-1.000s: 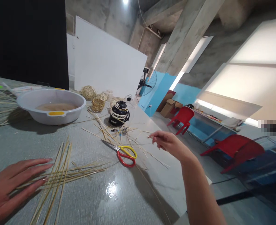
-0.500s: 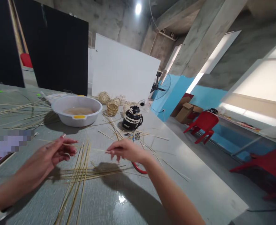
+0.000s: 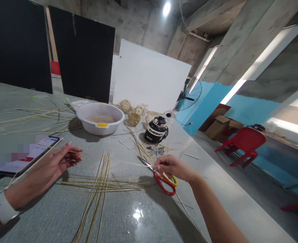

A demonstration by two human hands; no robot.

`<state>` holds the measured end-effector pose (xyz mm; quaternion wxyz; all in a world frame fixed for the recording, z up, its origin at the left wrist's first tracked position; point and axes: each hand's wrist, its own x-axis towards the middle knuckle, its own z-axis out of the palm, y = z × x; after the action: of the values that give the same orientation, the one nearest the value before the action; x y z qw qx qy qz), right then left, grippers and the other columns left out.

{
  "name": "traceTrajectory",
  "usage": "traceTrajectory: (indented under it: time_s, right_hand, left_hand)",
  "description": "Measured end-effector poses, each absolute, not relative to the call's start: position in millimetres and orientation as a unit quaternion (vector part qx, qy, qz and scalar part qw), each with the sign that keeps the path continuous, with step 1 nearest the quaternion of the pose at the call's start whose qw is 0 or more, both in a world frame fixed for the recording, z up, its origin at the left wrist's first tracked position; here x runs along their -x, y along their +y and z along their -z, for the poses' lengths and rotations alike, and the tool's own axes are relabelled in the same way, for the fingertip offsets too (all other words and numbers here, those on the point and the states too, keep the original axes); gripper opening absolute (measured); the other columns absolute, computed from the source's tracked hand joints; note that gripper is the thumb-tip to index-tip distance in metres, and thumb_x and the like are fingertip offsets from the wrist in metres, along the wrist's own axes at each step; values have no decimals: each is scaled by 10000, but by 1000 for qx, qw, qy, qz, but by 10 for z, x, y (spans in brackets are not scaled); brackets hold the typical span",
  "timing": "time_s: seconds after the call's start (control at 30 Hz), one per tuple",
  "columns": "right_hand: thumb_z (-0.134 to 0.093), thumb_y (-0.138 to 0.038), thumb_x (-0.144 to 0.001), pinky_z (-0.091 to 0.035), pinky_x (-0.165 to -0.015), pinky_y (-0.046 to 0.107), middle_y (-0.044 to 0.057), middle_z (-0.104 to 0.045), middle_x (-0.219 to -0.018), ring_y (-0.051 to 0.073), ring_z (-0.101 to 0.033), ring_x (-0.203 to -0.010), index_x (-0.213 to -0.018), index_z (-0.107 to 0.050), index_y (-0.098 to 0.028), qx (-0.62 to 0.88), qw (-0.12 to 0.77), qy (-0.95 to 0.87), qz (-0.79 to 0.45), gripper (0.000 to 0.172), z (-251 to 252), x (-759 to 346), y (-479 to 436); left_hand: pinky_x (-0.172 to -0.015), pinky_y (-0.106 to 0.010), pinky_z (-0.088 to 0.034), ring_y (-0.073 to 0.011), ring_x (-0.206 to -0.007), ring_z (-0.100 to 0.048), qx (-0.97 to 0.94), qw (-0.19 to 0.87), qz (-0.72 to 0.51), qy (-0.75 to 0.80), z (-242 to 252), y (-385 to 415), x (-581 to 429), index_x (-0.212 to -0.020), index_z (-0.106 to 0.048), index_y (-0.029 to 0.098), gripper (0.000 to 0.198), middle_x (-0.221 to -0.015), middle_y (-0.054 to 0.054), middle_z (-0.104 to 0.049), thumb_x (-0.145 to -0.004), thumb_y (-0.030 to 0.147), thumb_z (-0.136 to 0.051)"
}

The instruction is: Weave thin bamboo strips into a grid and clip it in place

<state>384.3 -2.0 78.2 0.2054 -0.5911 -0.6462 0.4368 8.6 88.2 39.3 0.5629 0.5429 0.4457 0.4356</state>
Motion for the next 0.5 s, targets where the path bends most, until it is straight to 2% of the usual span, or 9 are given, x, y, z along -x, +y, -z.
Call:
traceTrajectory:
  time_s: [0.2,0.3,0.4,0.5]
  right_hand:
    - [-556,-524,-833,-287,-341,181,-61,-526,-502,61,-366,-335,-829,-608,-172,608,171,-630,-452,356,-653,-3931,-23]
    - [-546,-527,-842,-364,-404,203,-47,-529,-515,91,-454,-411,-807,-616,-173,608,153,-636,-450,363,-667,-3957,-39]
    - [-539,-473,-880,-470,-647,268,28,-664,-753,156,-601,-704,-826,-656,-190,605,118,-698,-365,310,-732,-3828,-72]
    - [-531,-434,-906,-458,-793,325,67,-690,-1020,202,-616,-897,-1022,-655,-217,612,122,-750,-219,276,-761,-3491,-111]
  left_hand:
    - [-750,-243,-527,-162,-855,-615,-489,622,-417,447,-385,856,-51,-958,-637,155,347,-926,-55,-679,-900,482,-534]
    - [-718,-250,-535,-191,-903,-633,-489,636,-391,451,-375,801,-55,-966,-650,173,347,-985,-74,-693,-888,492,-539]
    - [-710,-254,-542,-204,-926,-656,-498,659,-370,425,-400,661,-134,-942,-678,188,360,-985,-73,-713,-884,511,-530]
    - [-730,-259,-542,-196,-905,-671,-502,684,-357,391,-451,488,-279,-943,-703,192,365,-938,-71,-729,-876,512,-542]
